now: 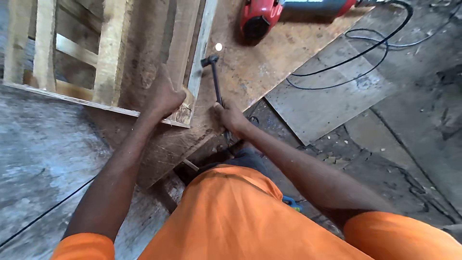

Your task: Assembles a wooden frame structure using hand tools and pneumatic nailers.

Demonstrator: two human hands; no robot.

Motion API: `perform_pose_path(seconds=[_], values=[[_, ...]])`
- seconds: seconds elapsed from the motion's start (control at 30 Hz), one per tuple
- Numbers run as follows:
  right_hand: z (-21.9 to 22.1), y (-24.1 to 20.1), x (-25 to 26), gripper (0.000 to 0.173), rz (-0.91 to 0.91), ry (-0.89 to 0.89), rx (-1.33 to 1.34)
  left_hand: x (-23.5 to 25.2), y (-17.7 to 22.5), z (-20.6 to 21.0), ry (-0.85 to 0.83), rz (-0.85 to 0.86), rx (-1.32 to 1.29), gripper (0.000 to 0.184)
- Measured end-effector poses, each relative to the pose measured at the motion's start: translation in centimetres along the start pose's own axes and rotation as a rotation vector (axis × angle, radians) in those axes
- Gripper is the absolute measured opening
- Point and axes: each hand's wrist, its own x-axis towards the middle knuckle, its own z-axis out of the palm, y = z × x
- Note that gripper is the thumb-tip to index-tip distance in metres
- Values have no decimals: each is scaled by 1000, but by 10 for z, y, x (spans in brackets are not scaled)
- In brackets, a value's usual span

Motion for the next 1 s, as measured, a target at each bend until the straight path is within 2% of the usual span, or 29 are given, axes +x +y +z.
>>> perform_pose_path(seconds=[0.07,0.1,0.17,0.23,0.3,0.33,0.4,0.43,0.53,0.67,0.73,0.8,0.87,1.0], values=[[-14,-10,1,24,135,-188,-284,-2,-1,0,5,3,8,92],[-18,-14,1,23,174,-246,-308,-2,0,-2,5,11,11,93],[-30,-21,4,21,181,-219,-224,-1,1,-3,10,24,-9,94],[-37,-23,11,21,139,-110,-123,-1,1,-2,7,16,-17,96],[-37,-22,15,21,125,-57,-118,-3,2,-3,-7,-5,-3,97],[-39,-23,13,22,140,-101,-184,-4,3,-4,-14,-15,8,97],[-48,-31,5,22,215,-296,-328,-4,5,-7,-18,-15,24,94],[-52,-32,2,20,240,-343,-323,-4,5,-8,-27,-17,20,93],[-62,-34,-1,21,224,-263,-218,-3,3,-11,-84,-10,-27,97],[-50,-28,-13,20,200,-123,89,-6,-2,-25,-245,-11,-95,113],[-45,-23,-21,20,180,-100,157,-6,1,-34,-313,-16,-132,122],[-43,-13,-28,21,180,-93,168,-4,-2,-38,-366,-26,-174,124],[-43,-1,-33,21,183,-80,155,0,-11,-39,-413,-40,-258,121],[-46,9,-39,19,178,-35,142,1,-10,-45,-449,-37,-271,93]])
